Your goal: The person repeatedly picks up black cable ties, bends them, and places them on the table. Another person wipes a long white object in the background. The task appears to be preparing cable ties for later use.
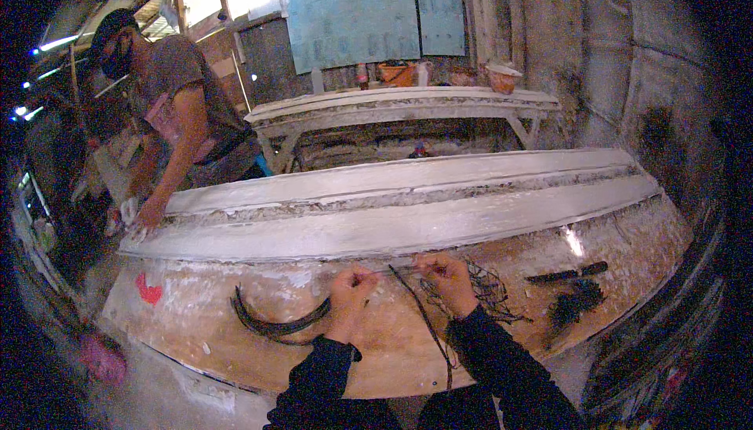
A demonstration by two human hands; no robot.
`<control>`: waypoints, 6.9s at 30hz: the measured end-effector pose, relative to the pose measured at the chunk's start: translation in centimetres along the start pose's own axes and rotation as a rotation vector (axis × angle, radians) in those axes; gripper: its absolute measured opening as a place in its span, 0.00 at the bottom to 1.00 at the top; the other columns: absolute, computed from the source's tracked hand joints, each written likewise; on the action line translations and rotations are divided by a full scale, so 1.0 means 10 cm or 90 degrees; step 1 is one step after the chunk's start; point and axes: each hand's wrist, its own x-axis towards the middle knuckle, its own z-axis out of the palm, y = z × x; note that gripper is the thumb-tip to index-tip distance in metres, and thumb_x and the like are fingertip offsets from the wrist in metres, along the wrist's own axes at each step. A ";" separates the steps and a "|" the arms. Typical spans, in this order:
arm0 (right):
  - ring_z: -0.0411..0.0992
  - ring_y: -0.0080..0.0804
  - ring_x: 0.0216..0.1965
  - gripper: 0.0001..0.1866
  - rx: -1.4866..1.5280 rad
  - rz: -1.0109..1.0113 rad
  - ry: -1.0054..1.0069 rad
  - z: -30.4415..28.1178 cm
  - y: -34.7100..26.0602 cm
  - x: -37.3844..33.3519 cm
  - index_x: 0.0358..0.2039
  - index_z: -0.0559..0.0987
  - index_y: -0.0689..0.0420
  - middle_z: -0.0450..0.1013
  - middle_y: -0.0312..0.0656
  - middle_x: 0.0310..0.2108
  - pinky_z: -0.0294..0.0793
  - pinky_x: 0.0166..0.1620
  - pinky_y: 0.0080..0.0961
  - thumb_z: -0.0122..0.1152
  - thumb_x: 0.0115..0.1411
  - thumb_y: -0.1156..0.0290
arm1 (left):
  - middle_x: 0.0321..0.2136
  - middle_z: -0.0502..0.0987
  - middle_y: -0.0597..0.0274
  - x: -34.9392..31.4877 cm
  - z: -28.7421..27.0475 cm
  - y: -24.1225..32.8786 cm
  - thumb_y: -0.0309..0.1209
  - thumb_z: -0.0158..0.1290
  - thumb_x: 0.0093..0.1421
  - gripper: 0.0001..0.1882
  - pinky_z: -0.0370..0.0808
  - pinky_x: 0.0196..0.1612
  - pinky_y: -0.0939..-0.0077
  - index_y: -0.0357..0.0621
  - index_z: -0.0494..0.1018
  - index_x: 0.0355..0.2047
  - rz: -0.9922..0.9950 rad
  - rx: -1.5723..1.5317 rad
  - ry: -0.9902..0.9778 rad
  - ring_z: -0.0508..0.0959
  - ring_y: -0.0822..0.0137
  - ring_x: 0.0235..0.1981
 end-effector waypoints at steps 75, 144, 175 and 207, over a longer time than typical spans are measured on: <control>0.61 0.36 0.49 0.07 0.086 -0.039 -0.460 0.20 -0.26 -0.25 0.31 0.79 0.55 0.64 0.41 0.47 0.59 0.53 0.32 0.61 0.49 0.73 | 0.20 0.75 0.64 0.06 -0.05 0.06 0.22 0.54 0.47 0.02 0.68 0.26 0.81 0.39 0.72 0.20 0.107 0.138 0.141 0.71 0.75 0.20; 0.71 0.41 0.32 0.06 -0.280 -0.178 0.061 0.02 -0.15 -0.04 0.28 0.76 0.57 0.73 0.44 0.28 0.69 0.36 0.30 0.59 0.46 0.73 | 0.19 0.72 0.71 -0.04 0.00 0.17 0.30 0.51 0.53 0.06 0.61 0.21 0.85 0.42 0.75 0.28 -0.044 0.054 0.028 0.64 0.79 0.17; 0.67 0.35 0.40 0.05 -0.081 -0.227 -0.347 0.14 -0.20 -0.16 0.26 0.76 0.56 0.70 0.42 0.35 0.65 0.44 0.30 0.60 0.47 0.72 | 0.21 0.71 0.69 0.16 -0.03 -0.22 0.23 0.51 0.50 0.04 0.63 0.21 0.85 0.43 0.69 0.28 0.077 0.090 0.091 0.67 0.79 0.20; 0.71 0.39 0.29 0.10 -0.288 -0.056 0.094 0.04 -0.14 -0.06 0.33 0.76 0.52 0.71 0.45 0.28 0.70 0.34 0.30 0.54 0.48 0.74 | 0.19 0.65 0.75 -0.31 0.11 0.39 0.34 0.52 0.55 0.09 0.61 0.26 0.86 0.43 0.68 0.23 -0.028 0.048 -0.335 0.63 0.81 0.23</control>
